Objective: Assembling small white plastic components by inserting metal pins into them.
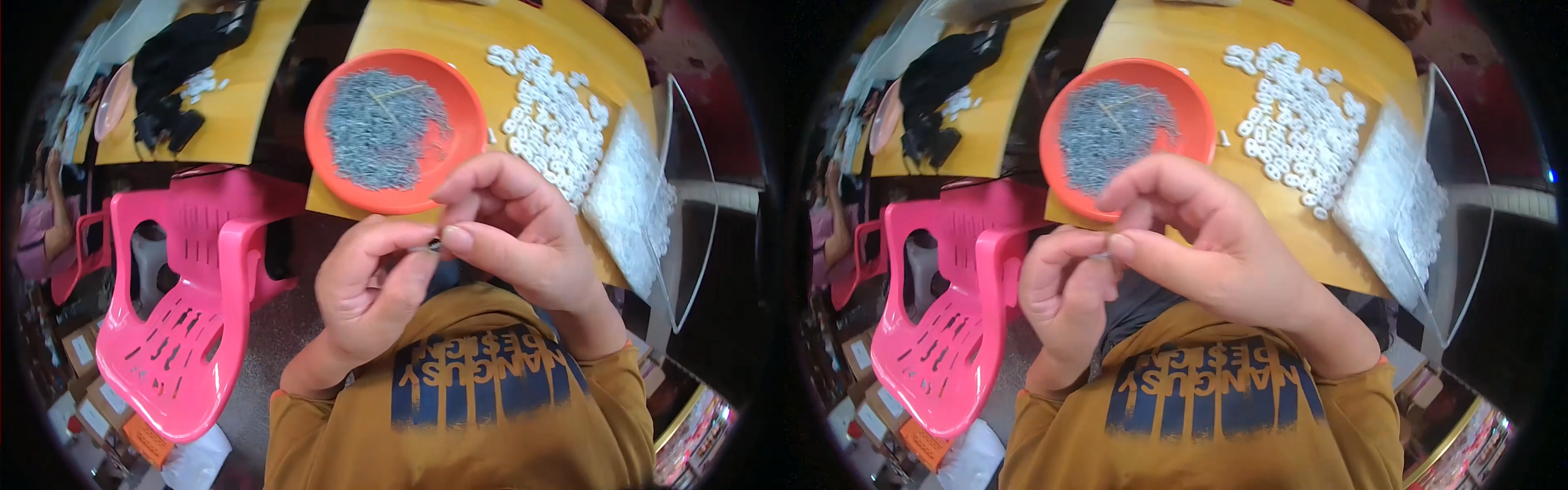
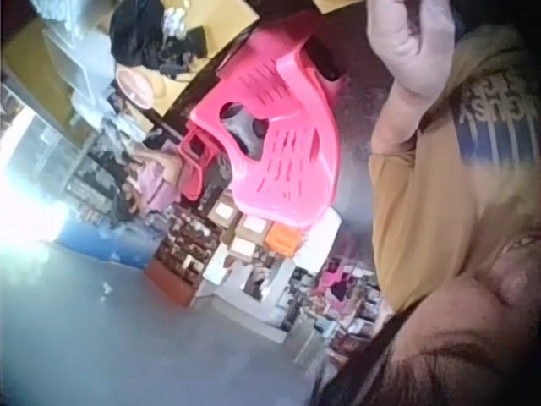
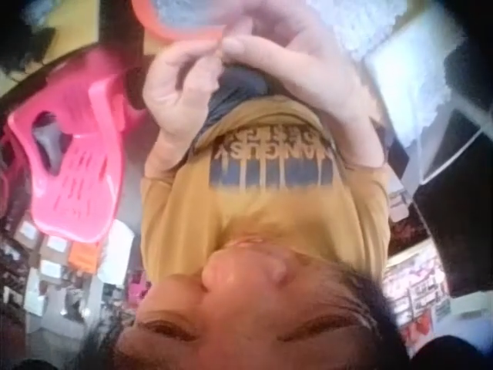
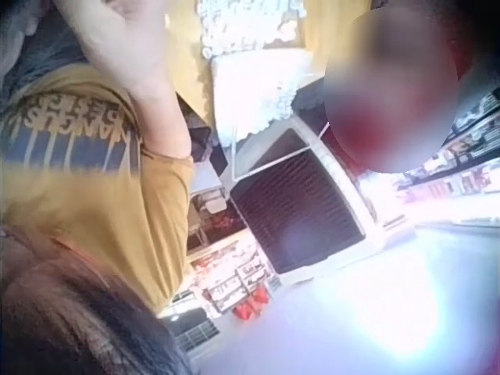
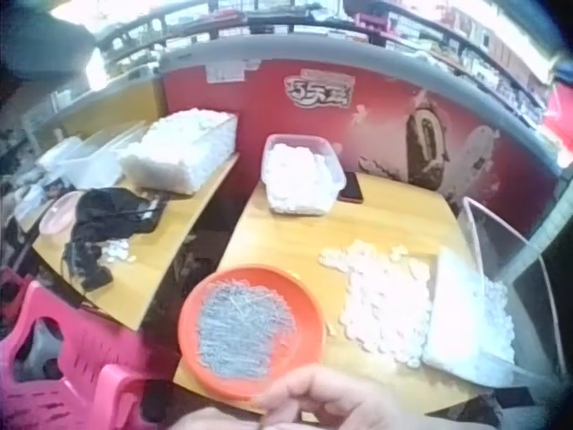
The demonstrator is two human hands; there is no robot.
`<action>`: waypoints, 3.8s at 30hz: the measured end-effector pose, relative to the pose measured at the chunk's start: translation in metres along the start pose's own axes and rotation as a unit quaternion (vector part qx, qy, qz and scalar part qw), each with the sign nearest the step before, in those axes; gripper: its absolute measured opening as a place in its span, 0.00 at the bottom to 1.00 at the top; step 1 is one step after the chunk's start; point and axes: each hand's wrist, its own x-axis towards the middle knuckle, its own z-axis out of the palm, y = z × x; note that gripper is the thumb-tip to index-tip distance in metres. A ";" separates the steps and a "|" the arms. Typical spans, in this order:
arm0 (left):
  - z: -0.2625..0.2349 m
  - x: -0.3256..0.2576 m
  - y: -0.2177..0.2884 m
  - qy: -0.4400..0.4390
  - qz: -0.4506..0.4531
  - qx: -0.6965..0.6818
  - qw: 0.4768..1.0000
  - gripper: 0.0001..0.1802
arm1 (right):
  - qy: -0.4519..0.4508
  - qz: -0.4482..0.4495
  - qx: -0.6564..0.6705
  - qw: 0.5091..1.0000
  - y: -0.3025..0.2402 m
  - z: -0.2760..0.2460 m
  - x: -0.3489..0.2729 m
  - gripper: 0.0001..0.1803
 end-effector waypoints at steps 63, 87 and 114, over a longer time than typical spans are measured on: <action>-0.010 -0.077 -0.076 -0.043 -0.278 -0.004 0.960 0.11 | 0.150 0.113 -0.137 0.973 0.119 -0.022 -0.098 0.06; -0.028 -0.071 -0.042 -0.060 -0.292 0.065 0.952 0.11 | -0.113 0.208 -0.146 0.960 0.114 -0.049 -0.086 0.07; 0.048 -0.167 -0.010 -0.037 -0.213 0.074 0.974 0.12 | -0.026 0.126 0.017 0.992 0.117 -0.046 -0.177 0.03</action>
